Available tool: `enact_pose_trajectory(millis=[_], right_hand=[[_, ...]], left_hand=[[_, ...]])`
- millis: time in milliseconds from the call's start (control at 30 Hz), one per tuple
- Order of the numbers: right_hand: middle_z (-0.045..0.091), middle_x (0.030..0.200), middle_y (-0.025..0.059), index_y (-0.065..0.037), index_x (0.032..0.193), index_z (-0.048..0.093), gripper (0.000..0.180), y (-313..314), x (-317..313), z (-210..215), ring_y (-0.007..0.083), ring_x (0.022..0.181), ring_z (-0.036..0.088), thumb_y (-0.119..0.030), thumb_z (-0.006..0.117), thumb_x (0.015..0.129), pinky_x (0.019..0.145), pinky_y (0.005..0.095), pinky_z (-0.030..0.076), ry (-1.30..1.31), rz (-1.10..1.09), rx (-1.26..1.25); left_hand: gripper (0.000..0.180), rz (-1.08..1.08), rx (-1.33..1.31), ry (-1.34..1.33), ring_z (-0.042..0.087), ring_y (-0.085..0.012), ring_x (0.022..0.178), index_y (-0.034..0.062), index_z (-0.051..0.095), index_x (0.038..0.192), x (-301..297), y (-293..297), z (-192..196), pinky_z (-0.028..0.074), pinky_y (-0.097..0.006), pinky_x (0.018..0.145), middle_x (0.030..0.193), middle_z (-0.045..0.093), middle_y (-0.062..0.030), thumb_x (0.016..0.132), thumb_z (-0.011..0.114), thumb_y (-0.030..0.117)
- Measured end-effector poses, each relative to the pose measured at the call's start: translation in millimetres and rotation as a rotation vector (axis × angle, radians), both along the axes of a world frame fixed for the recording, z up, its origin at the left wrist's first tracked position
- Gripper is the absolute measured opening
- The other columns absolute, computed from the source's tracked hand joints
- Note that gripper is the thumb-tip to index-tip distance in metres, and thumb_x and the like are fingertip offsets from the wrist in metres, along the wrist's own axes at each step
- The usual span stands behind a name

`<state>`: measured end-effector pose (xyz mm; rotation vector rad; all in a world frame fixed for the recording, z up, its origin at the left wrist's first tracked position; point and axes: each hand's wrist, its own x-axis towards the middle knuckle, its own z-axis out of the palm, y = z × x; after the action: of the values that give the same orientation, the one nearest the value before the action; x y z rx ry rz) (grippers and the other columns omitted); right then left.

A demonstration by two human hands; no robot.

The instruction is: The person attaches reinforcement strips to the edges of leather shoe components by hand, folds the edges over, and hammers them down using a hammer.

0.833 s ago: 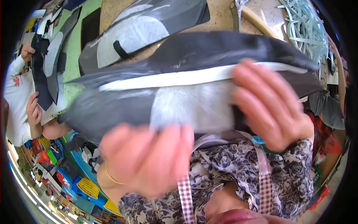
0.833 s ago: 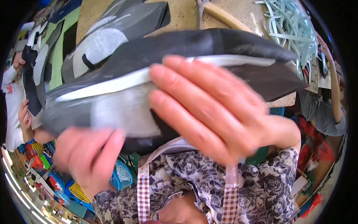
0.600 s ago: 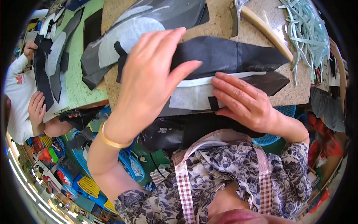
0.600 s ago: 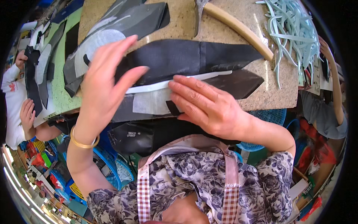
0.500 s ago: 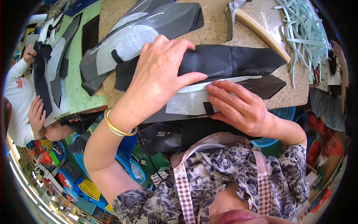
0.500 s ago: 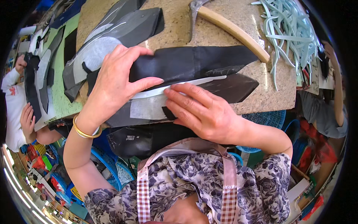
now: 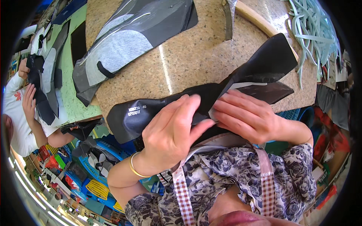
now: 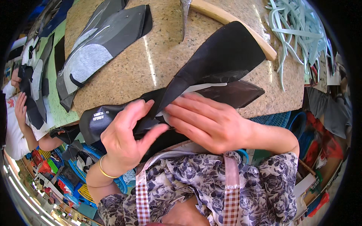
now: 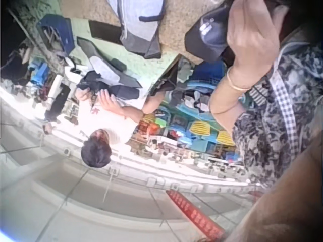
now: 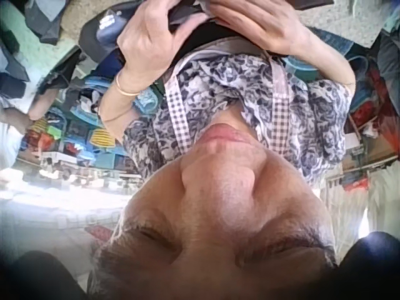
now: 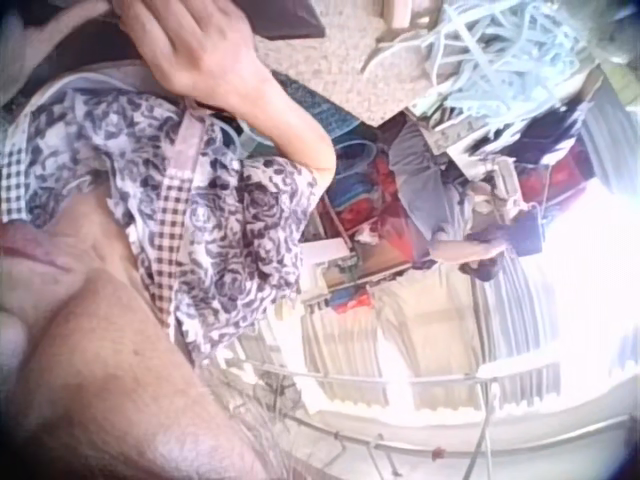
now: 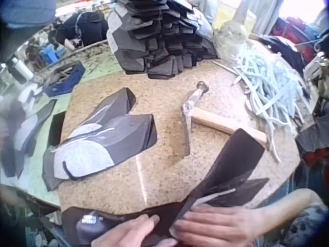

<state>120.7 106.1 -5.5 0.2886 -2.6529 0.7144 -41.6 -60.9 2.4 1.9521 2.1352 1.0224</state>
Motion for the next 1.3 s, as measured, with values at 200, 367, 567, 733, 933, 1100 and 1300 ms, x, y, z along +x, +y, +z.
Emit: enact_pose_trajectory(millis=[200, 367, 567, 733, 933, 1100, 1300], right_hand=[[0.068, 0.111, 0.0197, 0.004, 0.099, 0.068, 0.023, 11, 28, 28, 0.0329, 0.108, 0.067, -0.007, 0.072, 0.079, 0.089, 0.0423, 0.055, -0.118, -0.295, 0.232], [0.068, 0.111, 0.0166, 0.001, 0.101, 0.068, 0.03, 21, 58, 2, 0.0312, 0.108, 0.065, -0.009, 0.072, 0.073, 0.092, 0.0448, 0.052, -0.253, -0.205, 0.198], [0.068, 0.096, 0.0113, -0.001, 0.096, 0.067, 0.031, 22, 32, 6, 0.0287, 0.093, 0.067, -0.011, 0.072, 0.067, 0.084, 0.0418, 0.052, -0.107, -0.261, 0.296], [0.068, 0.099, 0.0127, -0.002, 0.1, 0.069, 0.035, 24, 50, -2, 0.0342, 0.097, 0.066, -0.012, 0.073, 0.067, 0.088, 0.0468, 0.051, -0.16, -0.226, 0.209], [0.068, 0.108, 0.0113, -0.007, 0.095, 0.072, 0.034, 45, 42, -5, 0.0328, 0.105, 0.064, -0.007, 0.077, 0.061, 0.103, 0.0582, 0.043, -0.156, -0.212, -0.038], [0.069, 0.102, 0.0088, -0.008, 0.094, 0.072, 0.031, 51, 43, 1, 0.0308, 0.105, 0.065, -0.004, 0.076, 0.063, 0.106, 0.0647, 0.037, -0.173, -0.25, -0.062], [0.071, 0.102, 0.0127, 0.0, 0.097, 0.07, 0.03, 46, 47, 6, 0.0311, 0.104, 0.068, 0.003, 0.071, 0.067, 0.107, 0.061, 0.038, -0.123, -0.306, 0.003]], left_hand=[[0.046, 0.032, -0.195, 0.273, 0.058, -0.0221, 0.066, 0.0006, 0.067, 0.117, 3, 21, 23, 0.05, -0.032, 0.06, 0.089, 0.064, -0.0074, 0.075, 0.078, 0.013], [0.008, -0.093, -0.043, 0.233, 0.068, -0.0314, 0.098, 0.0051, 0.062, 0.09, 11, 5, 7, 0.059, -0.045, 0.078, 0.098, 0.068, -0.0105, 0.083, 0.065, 0.009], [0.029, -0.044, -0.216, 0.282, 0.064, -0.0289, 0.081, 0.0006, 0.065, 0.111, 15, 19, 26, 0.056, -0.037, 0.074, 0.098, 0.067, -0.0132, 0.089, 0.064, 0.019], [0.03, -0.087, -0.142, 0.434, 0.055, -0.0231, 0.086, 0.0089, 0.073, 0.108, 19, 27, 9, 0.05, -0.032, 0.075, 0.112, 0.068, -0.0052, 0.08, 0.061, 0.01], [0.033, -0.298, -0.289, 0.418, 0.057, -0.0213, 0.108, -0.0041, 0.067, 0.114, 17, 29, 18, 0.046, -0.031, 0.085, 0.13, 0.063, -0.0103, 0.084, 0.059, 0.006], [0.012, -0.297, -0.214, 0.473, 0.057, -0.0182, 0.099, 0.0053, 0.051, 0.081, 24, 38, 10, 0.044, -0.029, 0.077, 0.134, 0.059, -0.0159, 0.082, 0.06, 0.013], [0.011, -0.339, -0.339, 0.482, 0.053, -0.0163, 0.089, 0.008, 0.053, 0.082, 34, 62, 21, 0.038, -0.026, 0.066, 0.144, 0.049, -0.0189, 0.083, 0.056, 0.019]])
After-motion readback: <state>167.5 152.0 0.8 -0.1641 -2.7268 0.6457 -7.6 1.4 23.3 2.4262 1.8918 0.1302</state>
